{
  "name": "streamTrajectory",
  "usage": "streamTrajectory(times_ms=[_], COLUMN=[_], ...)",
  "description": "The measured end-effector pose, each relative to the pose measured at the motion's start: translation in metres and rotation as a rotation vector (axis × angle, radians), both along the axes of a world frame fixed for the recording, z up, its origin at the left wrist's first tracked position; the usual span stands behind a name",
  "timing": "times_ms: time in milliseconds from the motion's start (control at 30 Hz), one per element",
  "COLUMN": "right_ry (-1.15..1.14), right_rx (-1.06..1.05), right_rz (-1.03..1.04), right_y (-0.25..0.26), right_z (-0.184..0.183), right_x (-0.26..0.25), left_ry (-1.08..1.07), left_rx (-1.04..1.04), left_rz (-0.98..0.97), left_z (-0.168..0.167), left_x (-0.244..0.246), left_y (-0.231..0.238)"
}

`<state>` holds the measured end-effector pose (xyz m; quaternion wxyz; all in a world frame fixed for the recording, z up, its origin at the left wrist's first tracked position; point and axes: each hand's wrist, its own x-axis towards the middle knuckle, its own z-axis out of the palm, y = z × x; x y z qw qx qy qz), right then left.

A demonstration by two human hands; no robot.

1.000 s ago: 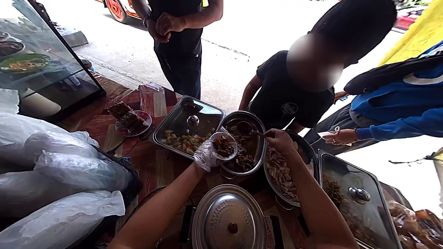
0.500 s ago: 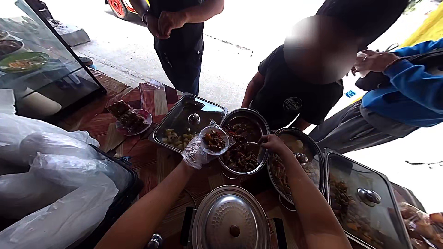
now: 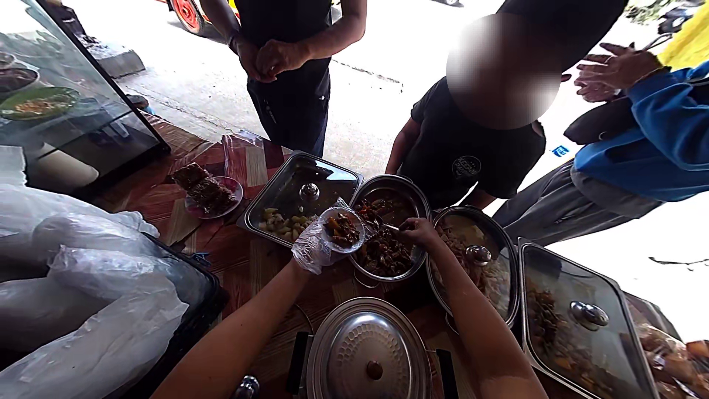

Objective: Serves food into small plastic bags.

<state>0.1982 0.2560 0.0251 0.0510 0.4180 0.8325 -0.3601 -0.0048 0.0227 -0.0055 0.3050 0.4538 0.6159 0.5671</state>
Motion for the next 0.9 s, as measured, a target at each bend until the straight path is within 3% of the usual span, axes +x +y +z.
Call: streamTrajectory(times_ms=[133, 433, 567, 700, 800, 900], right_ry=[0.127, 0.174, 0.212, 0.123, 0.204, 0.302], right_rx=[-0.070, 0.040, 0.051, 0.375, 0.666, 0.782], right_rz=[-0.085, -0.055, -0.012, 0.069, 0.125, 0.169], right_y=[0.004, -0.004, -0.023, -0.063, -0.077, -0.081], right_z=[0.007, 0.073, 0.079, 0.076, 0.064, 0.057], right_x=[0.024, 0.059, 0.061, 0.052, 0.050, 0.048], left_ry=[0.246, 0.171, 0.362, 0.338, 0.374, 0.476], left_rx=[-0.099, -0.083, -0.150, -0.244, -0.326, -0.370], left_rz=[0.034, 0.008, -0.013, -0.037, -0.040, -0.062], left_z=[0.007, 0.006, -0.002, 0.000, 0.001, -0.003], left_x=[0.002, 0.029, 0.040, 0.048, 0.048, 0.044], left_y=[-0.003, 0.026, 0.041, 0.045, 0.042, 0.039])
